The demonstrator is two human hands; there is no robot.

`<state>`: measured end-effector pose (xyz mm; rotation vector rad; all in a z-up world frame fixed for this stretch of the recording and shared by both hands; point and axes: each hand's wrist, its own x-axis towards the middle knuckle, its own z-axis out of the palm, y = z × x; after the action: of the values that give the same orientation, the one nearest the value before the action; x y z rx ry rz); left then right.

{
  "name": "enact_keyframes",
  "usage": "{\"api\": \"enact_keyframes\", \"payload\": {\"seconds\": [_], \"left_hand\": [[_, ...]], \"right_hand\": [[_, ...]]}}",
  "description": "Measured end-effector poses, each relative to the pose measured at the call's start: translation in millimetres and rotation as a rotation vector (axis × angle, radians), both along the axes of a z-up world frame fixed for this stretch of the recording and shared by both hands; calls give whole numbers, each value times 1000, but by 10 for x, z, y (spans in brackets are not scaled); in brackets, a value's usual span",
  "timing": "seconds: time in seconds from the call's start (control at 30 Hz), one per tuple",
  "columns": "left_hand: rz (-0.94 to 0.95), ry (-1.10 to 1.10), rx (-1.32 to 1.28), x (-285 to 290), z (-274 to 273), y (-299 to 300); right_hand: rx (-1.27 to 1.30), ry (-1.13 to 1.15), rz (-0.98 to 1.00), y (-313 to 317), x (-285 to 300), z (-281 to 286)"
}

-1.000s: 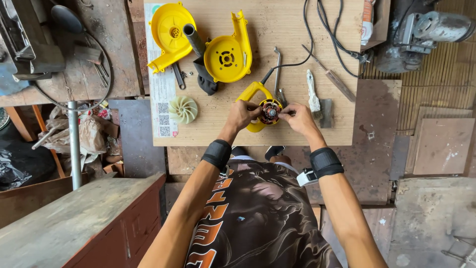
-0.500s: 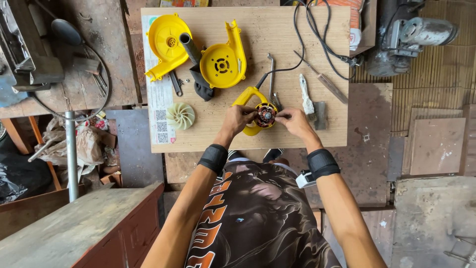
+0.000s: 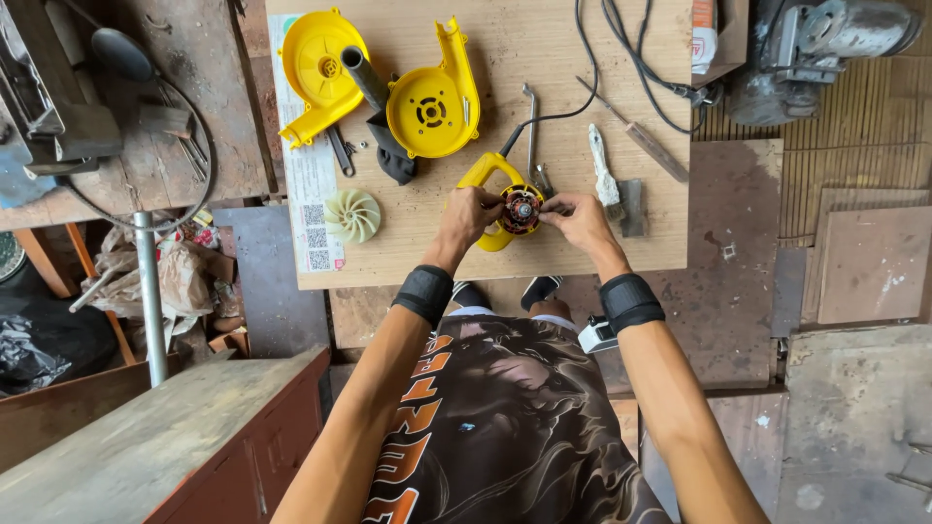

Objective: The person disassembles a yellow electric blower on a workbench, removing its motor armature and internal components by hand. They handle the armature, carbon brushes, and housing parts, and use a brush to clean debris from the tool's interior.

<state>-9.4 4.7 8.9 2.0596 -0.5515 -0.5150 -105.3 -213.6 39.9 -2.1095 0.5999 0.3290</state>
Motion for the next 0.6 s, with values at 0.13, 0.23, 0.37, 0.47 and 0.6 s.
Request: {"api": "enact_keyframes", "payload": {"seconds": [0.13, 0.23, 0.37, 0.47, 0.6], "left_hand": [[14, -4, -38, -19, 60, 30], [-20, -133, -82, -94, 65, 90], [-92, -150, -43, -194, 291, 113], [-148, -245, -18, -215, 269, 47], [-128, -199, 14, -287, 106, 37]], "right_hand": [[-10, -73, 27, -4, -11, 6], [-100, 25, 108, 122, -23, 379], [-289, -121, 355, 298, -5, 779], [-386, -226, 525, 355, 72, 696], [-426, -230, 570, 328, 132, 353]]}}
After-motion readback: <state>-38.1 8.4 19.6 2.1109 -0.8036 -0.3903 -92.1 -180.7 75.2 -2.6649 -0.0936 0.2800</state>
